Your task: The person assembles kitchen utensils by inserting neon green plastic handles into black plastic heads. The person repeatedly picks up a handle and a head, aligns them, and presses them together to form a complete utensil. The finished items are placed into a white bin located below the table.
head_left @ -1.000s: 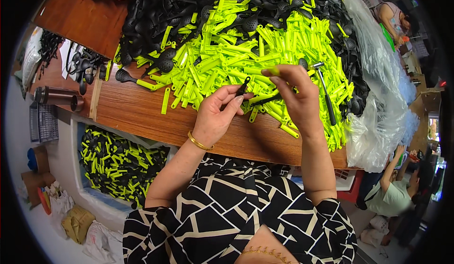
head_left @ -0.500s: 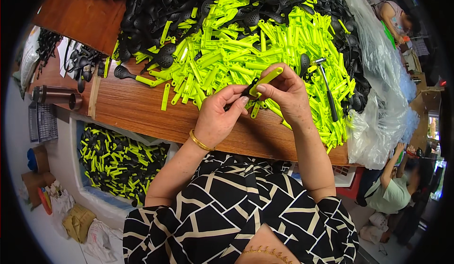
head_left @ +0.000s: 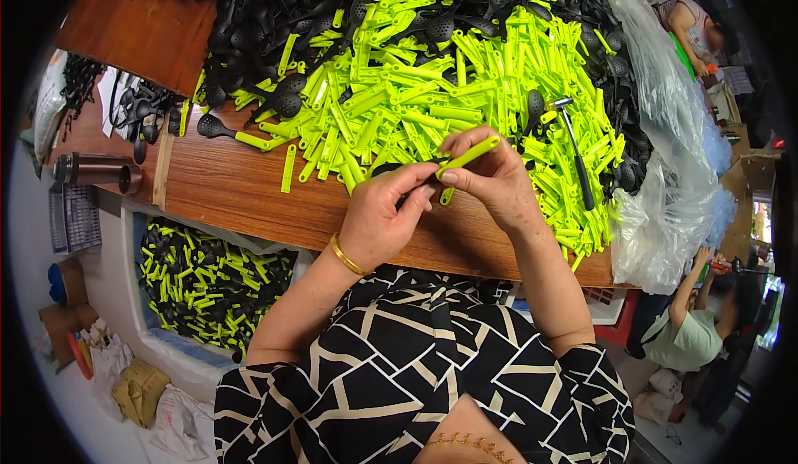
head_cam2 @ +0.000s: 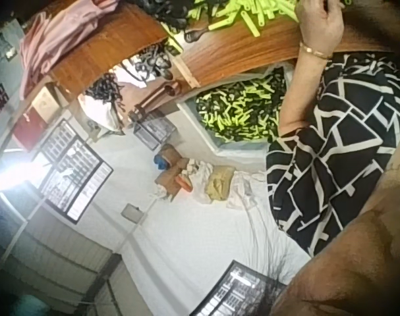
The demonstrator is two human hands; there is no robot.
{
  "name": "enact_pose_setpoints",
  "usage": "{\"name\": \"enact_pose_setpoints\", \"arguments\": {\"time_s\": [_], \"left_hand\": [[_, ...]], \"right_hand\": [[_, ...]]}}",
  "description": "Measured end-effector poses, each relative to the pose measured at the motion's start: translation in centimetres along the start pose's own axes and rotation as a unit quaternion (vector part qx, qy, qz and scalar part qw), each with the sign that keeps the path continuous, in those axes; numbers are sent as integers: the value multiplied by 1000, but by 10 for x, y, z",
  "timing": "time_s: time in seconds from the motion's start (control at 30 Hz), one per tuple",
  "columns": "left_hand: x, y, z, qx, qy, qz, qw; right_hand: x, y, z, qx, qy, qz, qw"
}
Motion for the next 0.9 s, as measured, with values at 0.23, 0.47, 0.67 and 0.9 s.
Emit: {"name": "enact_pose_setpoints", "arguments": {"time_s": [0.23,0.47,0.67,0.9], "left_hand": [[-14,4,-9,-52,47,78,995],[-2,16,-10,-292,79,141,943],[-9,21,-12,-248,43,147,957],[-12,8,-13,-147,20,95,984]], "right_hand": [[-17,-19,9,-8,-2,-80,997],[-12,-20,12,92,-38,-100,990],[-19,-19,25,66,-94,-42,992],[-12,10,17,-48,28,-84,995]]}}
Point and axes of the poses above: each hand's wrist, its own x-axis towards the middle knuckle, its own z-axis out of the back of the hand, y = z × x, the point moved 3 cm from there along x, towards the middle knuckle, and after that the axes turned 4 degrees about x, right-handed, at the moved point
